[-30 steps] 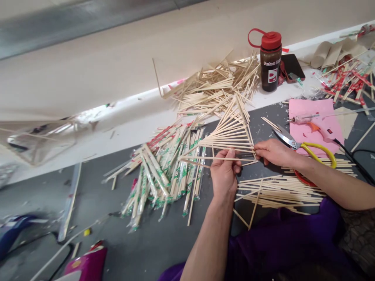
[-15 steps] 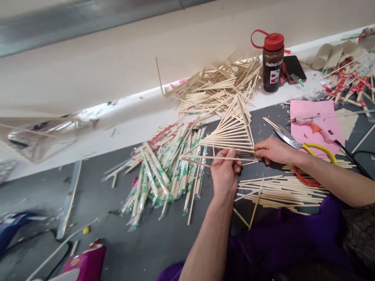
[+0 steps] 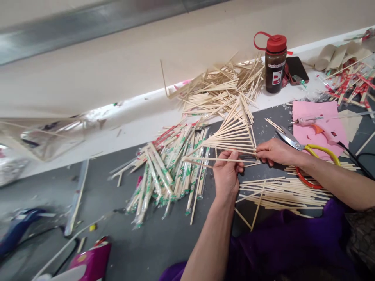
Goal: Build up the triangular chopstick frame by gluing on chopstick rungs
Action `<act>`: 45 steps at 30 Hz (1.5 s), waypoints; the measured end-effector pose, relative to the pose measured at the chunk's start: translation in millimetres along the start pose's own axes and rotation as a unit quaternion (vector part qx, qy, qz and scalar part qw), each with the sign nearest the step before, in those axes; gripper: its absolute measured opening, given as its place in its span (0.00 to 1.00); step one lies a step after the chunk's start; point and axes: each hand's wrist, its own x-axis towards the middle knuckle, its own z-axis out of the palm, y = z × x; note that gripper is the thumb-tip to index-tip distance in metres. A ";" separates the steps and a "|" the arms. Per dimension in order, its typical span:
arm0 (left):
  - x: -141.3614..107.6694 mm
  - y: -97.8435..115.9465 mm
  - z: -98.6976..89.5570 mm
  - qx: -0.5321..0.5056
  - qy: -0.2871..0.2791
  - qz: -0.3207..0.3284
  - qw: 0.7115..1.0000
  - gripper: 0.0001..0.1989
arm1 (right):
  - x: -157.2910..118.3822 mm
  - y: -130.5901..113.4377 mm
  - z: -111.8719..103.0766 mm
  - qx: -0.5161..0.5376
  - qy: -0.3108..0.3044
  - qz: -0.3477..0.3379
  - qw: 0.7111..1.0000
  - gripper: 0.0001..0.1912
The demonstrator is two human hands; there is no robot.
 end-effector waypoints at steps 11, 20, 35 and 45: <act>-0.7 -1.8 -3.9 0.002 0.006 0.018 1.000 0.14 | -0.5 -1.8 2.6 -0.008 0.008 0.012 1.000 0.14; -1.1 -3.8 -2.7 0.010 0.025 0.029 0.999 0.14 | 0.1 -3.0 2.0 -0.010 0.014 0.000 1.000 0.14; -2.2 -5.6 0.4 0.012 0.034 0.034 0.999 0.15 | -2.5 -4.0 6.1 -0.054 0.036 0.017 0.998 0.15; -2.2 -5.8 0.6 0.011 0.023 0.031 0.999 0.14 | -5.5 -12.6 10.3 -0.180 0.067 -0.004 0.981 0.14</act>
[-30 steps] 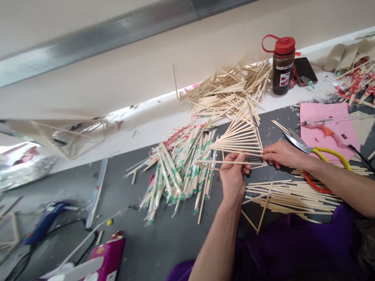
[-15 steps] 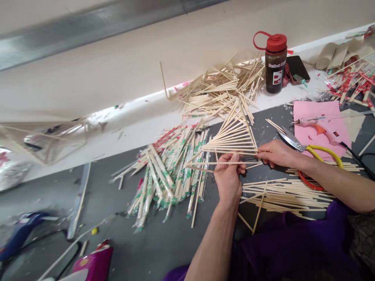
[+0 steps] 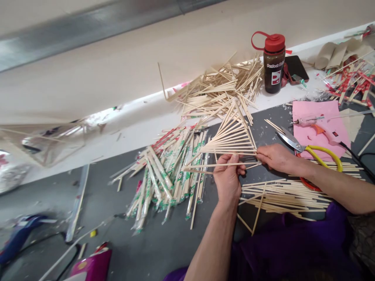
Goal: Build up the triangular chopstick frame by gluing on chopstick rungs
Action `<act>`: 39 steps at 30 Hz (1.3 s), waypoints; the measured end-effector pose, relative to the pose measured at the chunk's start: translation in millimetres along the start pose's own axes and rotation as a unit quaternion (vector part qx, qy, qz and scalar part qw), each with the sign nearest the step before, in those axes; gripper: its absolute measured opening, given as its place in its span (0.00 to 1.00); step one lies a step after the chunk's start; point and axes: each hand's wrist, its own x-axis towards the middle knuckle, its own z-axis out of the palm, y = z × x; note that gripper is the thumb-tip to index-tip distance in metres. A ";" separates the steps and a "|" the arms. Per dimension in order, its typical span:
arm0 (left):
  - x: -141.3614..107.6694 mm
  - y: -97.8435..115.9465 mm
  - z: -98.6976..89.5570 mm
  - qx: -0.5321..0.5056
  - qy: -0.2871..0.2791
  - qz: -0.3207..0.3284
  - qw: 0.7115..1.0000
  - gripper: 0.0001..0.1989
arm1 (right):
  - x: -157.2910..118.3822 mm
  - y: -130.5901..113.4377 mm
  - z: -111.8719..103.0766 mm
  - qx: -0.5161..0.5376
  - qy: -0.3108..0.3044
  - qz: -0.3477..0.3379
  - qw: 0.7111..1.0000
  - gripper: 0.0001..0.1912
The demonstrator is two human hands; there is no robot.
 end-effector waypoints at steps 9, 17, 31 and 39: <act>0.8 -0.2 0.5 -0.005 -0.010 -0.001 1.000 0.13 | 1.3 2.2 3.6 -0.100 0.001 -0.012 0.995 0.16; 1.1 -1.2 0.2 -0.012 -0.011 0.001 1.000 0.14 | 2.1 6.1 4.8 -0.065 0.014 -0.018 0.998 0.16; 2.0 -2.3 0.1 0.007 -0.008 -0.003 1.000 0.14 | -0.4 1.6 1.4 0.002 0.029 -0.016 0.999 0.17; 1.8 -1.6 0.9 0.001 -0.009 -0.003 1.000 0.13 | -1.0 -2.3 -1.3 0.001 0.016 0.002 1.000 0.17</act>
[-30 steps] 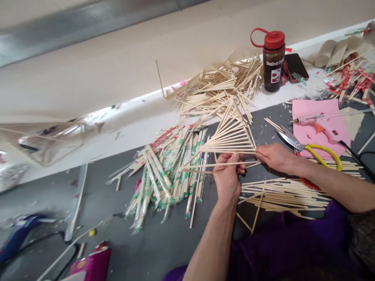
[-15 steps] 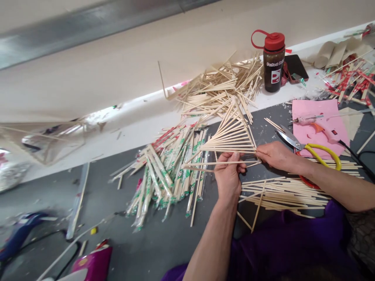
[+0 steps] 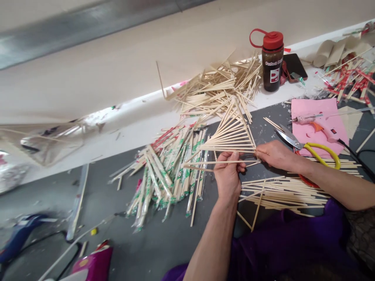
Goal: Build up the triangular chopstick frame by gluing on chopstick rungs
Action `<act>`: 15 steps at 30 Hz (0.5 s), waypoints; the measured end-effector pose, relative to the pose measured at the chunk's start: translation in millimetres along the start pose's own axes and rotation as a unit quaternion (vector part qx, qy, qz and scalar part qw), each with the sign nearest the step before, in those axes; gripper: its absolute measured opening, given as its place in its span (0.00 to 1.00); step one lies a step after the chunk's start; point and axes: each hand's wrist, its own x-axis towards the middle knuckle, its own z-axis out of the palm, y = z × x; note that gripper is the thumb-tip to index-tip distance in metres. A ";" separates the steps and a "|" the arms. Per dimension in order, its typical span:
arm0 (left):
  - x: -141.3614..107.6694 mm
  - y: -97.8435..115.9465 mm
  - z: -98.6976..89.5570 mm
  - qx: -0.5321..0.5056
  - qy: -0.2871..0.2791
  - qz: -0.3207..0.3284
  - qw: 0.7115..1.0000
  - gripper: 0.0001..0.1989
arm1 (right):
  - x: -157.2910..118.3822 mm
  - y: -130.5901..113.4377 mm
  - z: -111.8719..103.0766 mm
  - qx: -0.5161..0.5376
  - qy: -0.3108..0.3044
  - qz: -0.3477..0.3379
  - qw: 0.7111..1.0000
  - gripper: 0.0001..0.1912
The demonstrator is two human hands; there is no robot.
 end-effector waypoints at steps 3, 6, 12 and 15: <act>-0.8 0.7 0.8 -0.002 0.001 -0.002 1.000 0.14 | -1.4 -1.2 -1.7 0.011 -0.020 0.010 1.000 0.17; -0.8 0.7 1.0 0.002 0.003 0.004 1.000 0.14 | -2.3 -0.8 -2.2 0.014 -0.013 0.005 1.000 0.11; 0.2 0.7 1.0 0.012 -0.002 0.003 1.000 0.15 | -0.8 2.3 -1.0 0.083 0.016 0.033 0.996 0.07; -0.4 1.2 1.6 0.008 0.001 0.001 1.000 0.15 | 0.6 3.8 0.3 0.113 0.018 0.030 0.993 0.11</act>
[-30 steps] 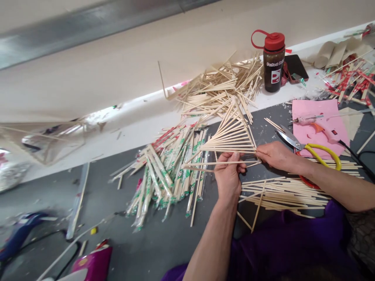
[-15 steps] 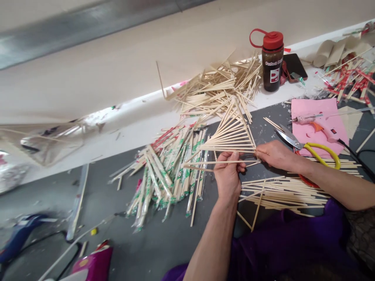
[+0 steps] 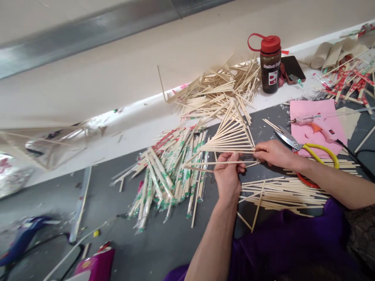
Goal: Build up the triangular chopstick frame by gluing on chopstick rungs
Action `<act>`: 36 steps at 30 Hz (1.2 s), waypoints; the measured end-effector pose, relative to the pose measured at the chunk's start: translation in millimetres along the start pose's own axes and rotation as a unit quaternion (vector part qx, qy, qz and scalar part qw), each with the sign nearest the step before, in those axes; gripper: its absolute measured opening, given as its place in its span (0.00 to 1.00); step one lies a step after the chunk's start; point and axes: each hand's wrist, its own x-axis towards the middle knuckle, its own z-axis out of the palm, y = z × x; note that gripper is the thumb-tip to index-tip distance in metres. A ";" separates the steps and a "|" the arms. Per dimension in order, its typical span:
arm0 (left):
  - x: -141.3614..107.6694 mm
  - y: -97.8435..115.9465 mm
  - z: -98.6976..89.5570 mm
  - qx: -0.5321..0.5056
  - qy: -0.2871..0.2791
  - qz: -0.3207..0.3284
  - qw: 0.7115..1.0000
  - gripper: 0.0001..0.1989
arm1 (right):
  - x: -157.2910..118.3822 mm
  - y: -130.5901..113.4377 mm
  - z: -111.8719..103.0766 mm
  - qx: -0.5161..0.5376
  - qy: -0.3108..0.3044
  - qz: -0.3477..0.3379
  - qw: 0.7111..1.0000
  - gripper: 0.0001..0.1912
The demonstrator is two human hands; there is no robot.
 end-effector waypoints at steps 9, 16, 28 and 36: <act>-1.3 -2.6 -1.2 -0.004 0.000 -0.004 1.000 0.16 | 0.1 -2.4 0.1 -0.012 -0.011 0.008 1.000 0.15; -2.5 -3.8 -2.6 -0.009 -0.008 -0.001 1.000 0.15 | 1.3 2.7 4.5 -0.017 0.004 -0.007 1.000 0.15; -3.5 -1.7 -1.5 -0.002 -0.005 -0.012 1.000 0.16 | -0.5 2.3 3.4 -0.006 0.000 -0.005 1.000 0.15; -32.0 11.0 -16.6 -0.008 -0.019 -0.087 0.996 0.22 | -5.4 6.5 6.0 -0.004 0.004 -0.013 1.000 0.14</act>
